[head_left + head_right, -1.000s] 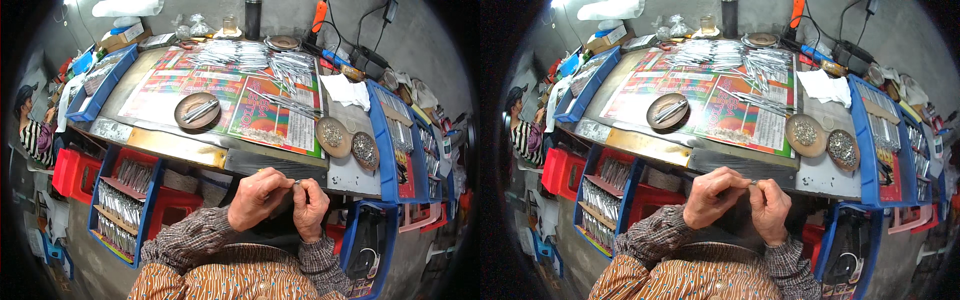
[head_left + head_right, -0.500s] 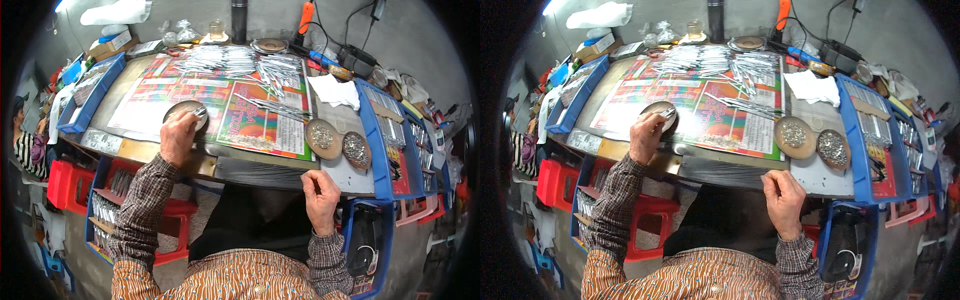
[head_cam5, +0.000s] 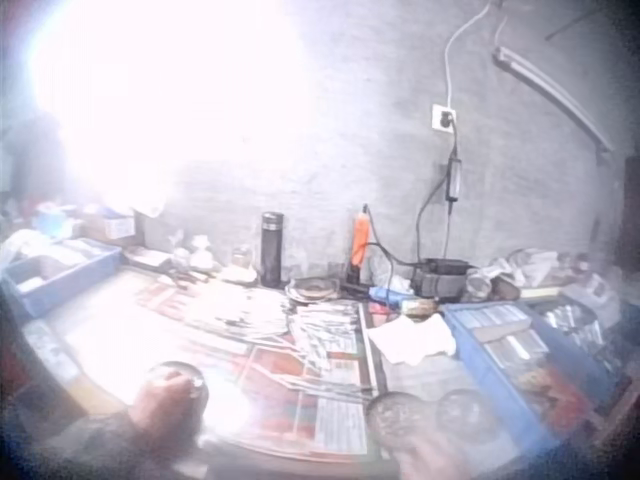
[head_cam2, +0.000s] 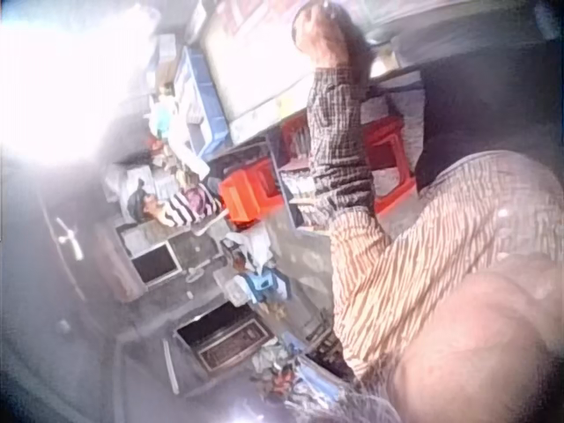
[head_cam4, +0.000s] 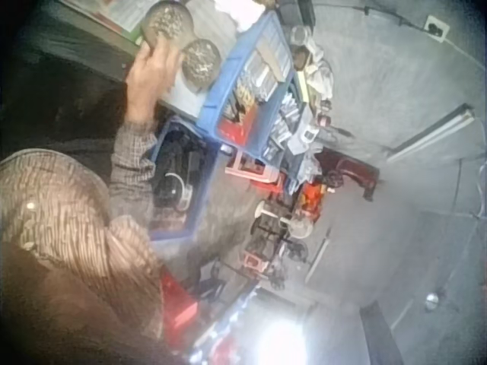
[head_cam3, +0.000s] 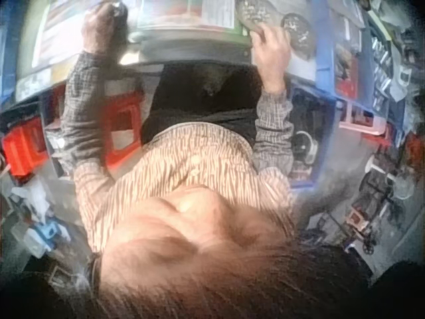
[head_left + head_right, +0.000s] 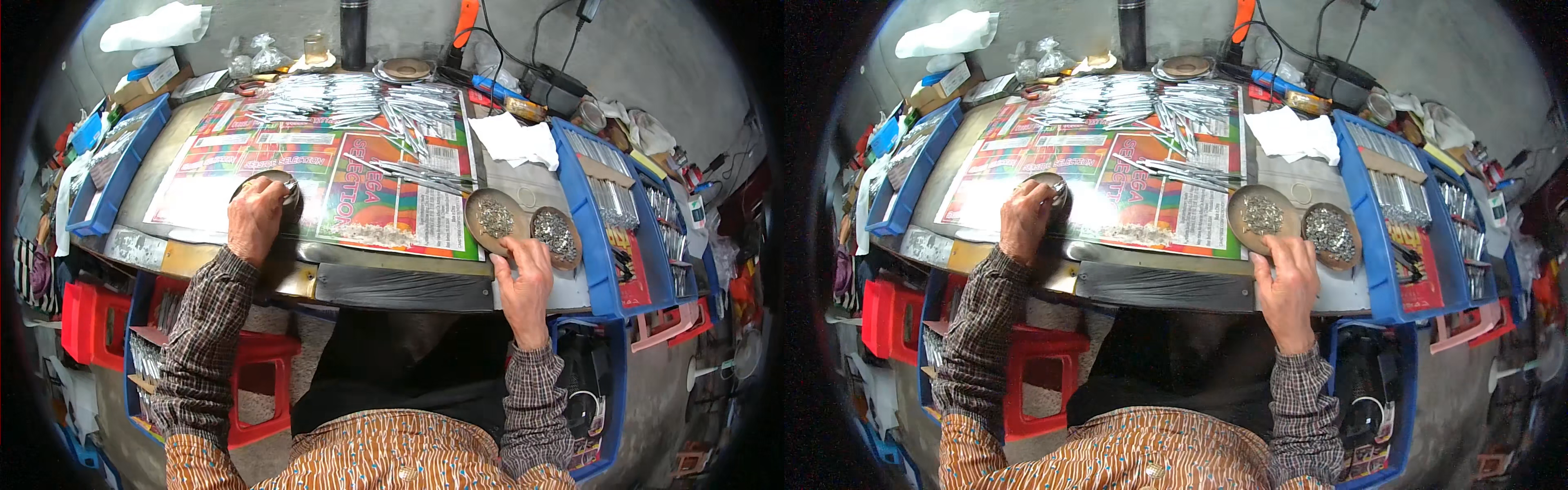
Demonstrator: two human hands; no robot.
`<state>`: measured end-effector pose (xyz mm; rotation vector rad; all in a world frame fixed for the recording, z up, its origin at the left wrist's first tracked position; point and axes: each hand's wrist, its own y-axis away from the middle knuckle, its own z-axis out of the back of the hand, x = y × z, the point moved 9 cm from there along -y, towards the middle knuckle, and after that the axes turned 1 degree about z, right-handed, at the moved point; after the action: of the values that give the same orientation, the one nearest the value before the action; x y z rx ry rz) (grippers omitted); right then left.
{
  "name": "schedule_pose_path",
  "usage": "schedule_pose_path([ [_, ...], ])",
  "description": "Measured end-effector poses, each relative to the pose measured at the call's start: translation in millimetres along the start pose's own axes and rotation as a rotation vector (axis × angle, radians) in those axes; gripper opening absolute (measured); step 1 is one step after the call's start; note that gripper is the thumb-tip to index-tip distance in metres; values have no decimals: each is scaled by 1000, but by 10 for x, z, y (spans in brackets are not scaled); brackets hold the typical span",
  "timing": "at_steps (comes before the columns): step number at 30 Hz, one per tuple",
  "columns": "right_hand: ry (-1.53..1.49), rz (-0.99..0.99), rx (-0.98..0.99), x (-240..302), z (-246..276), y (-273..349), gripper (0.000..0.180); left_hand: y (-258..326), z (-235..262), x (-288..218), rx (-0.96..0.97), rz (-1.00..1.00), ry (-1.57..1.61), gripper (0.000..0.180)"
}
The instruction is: The person assembles small metal pins into plastic housings by hand at a workbench.
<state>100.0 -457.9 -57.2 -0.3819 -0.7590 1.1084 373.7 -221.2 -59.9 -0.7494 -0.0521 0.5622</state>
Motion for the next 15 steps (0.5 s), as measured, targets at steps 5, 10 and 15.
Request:
schedule_pose_path([
  [5, 85, 56, 35, 19, -77, -73, 33, -43, -6, -61, 7, -24, -29, 12],
  [10, 140, 68, 70, -9, -163, -109, 39, -78, 122, -322, -32, -58, 8, 9],
  [15, 169, 79, 112, -23, -227, -105, 39, -45, 84, -640, 19, -95, 119, 7],
])
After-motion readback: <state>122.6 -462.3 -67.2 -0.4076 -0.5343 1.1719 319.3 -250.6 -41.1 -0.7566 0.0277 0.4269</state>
